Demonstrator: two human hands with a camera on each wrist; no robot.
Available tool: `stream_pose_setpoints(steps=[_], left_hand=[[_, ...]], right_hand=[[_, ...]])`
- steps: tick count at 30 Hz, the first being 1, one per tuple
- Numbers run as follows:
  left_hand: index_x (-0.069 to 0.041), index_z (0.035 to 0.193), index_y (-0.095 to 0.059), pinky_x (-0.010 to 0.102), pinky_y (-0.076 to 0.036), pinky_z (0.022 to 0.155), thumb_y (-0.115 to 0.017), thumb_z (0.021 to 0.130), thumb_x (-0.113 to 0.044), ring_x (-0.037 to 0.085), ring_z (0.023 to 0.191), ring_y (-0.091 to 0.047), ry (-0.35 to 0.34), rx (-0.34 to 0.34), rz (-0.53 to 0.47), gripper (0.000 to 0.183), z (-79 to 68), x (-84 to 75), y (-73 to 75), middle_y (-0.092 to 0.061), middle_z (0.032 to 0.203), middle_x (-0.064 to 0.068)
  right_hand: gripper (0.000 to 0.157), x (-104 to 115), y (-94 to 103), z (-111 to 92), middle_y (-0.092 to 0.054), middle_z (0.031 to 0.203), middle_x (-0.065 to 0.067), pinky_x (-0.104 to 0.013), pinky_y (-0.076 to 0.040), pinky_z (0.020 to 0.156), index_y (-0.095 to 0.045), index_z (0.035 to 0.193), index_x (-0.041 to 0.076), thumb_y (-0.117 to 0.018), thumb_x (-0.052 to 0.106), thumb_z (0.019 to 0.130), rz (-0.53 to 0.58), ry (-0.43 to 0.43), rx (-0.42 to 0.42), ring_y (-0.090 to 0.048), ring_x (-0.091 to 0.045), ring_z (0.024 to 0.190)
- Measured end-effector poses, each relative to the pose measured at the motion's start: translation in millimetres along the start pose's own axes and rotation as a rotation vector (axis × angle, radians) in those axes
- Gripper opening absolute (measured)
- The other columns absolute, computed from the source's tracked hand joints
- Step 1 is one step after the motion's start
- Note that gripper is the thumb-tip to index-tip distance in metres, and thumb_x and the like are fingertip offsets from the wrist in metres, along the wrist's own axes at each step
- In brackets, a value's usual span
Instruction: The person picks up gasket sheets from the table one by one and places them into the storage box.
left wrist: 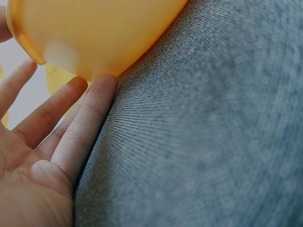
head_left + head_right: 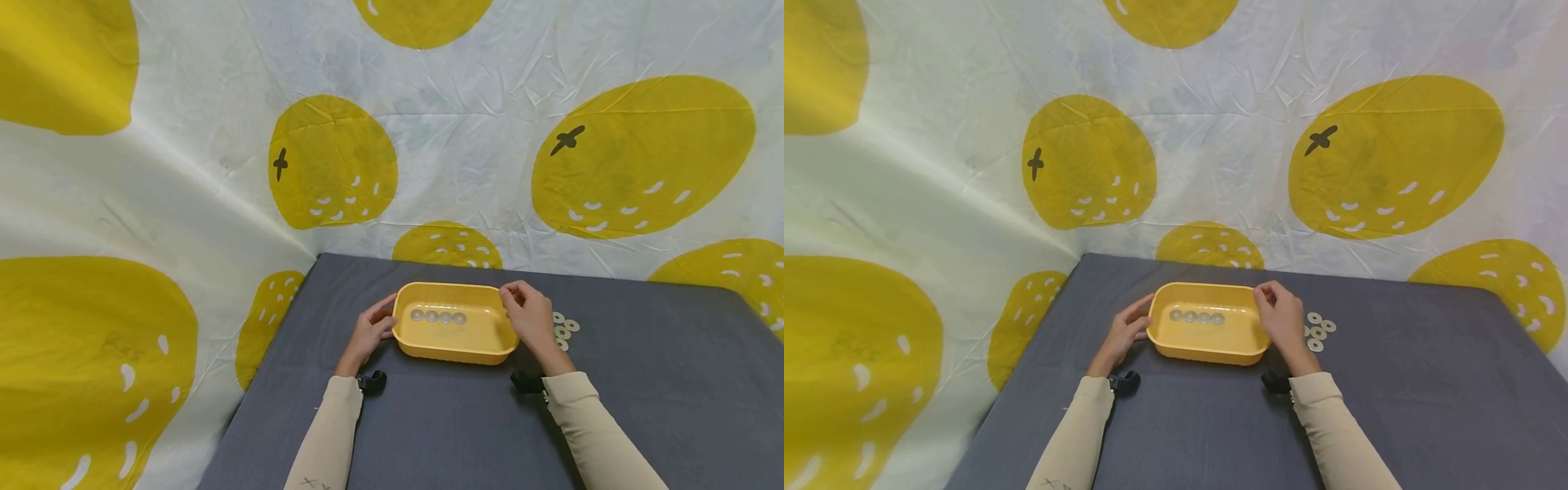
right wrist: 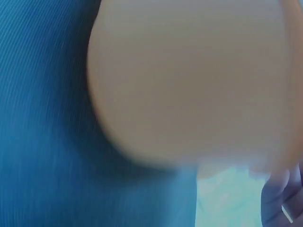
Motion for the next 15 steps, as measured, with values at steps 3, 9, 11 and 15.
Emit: stream_pose_setpoints(steps=[3,9,11,15], left_hand=[[-0.030,0.151,-0.052,0.035,-0.062,0.088,-0.065,0.099,-0.017,0.038,0.124,-0.063,-0.024,-0.023,0.010,0.055,-0.1,0.1,1.1,-0.061,0.141,0.019],[-0.032,0.149,-0.055,0.037,-0.062,0.087,-0.066,0.098,-0.019,0.032,0.120,-0.066,-0.047,-0.041,0.026,0.054,-0.3,0.2,2.5,-0.064,0.138,0.016],[-0.033,0.148,-0.056,0.037,-0.062,0.087,-0.066,0.097,-0.019,0.031,0.119,-0.066,-0.046,-0.044,0.027,0.053,-0.4,0.4,2.8,-0.065,0.137,0.015],[-0.033,0.148,-0.055,0.037,-0.063,0.087,-0.066,0.097,-0.018,0.029,0.116,-0.068,-0.044,-0.043,0.028,0.054,-1.2,1.4,2.7,-0.065,0.135,0.015]], right_hand=[[0.028,-17,20.5,-2,-0.068,0.083,-0.013,-0.024,-0.048,0.054,-0.070,0.106,0.007,-0.058,0.032,0.105,-0.008,-0.021,-0.005,-0.060,-0.013,0.063],[0.033,-51,46.5,-5,-0.069,0.087,-0.019,-0.027,-0.048,0.052,-0.069,0.116,0.002,-0.056,0.031,0.106,-0.059,-0.024,0.109,-0.064,-0.018,0.065],[0.034,-64,49.7,-6,-0.069,0.088,-0.018,-0.029,-0.048,0.053,-0.067,0.120,0.001,-0.055,0.030,0.106,-0.095,-0.032,0.173,-0.064,-0.020,0.067],[0.031,-88,54.4,-10,-0.070,0.090,-0.017,-0.030,-0.046,0.055,-0.066,0.120,-0.002,-0.057,0.023,0.105,-0.158,-0.027,0.271,-0.065,-0.022,0.069]])
Point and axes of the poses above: each hand's wrist, its own z-axis towards the middle knuckle, its own y-axis out of the back of the hand, x = y × z, the point moved 10 cm from there along z, towards the middle knuckle
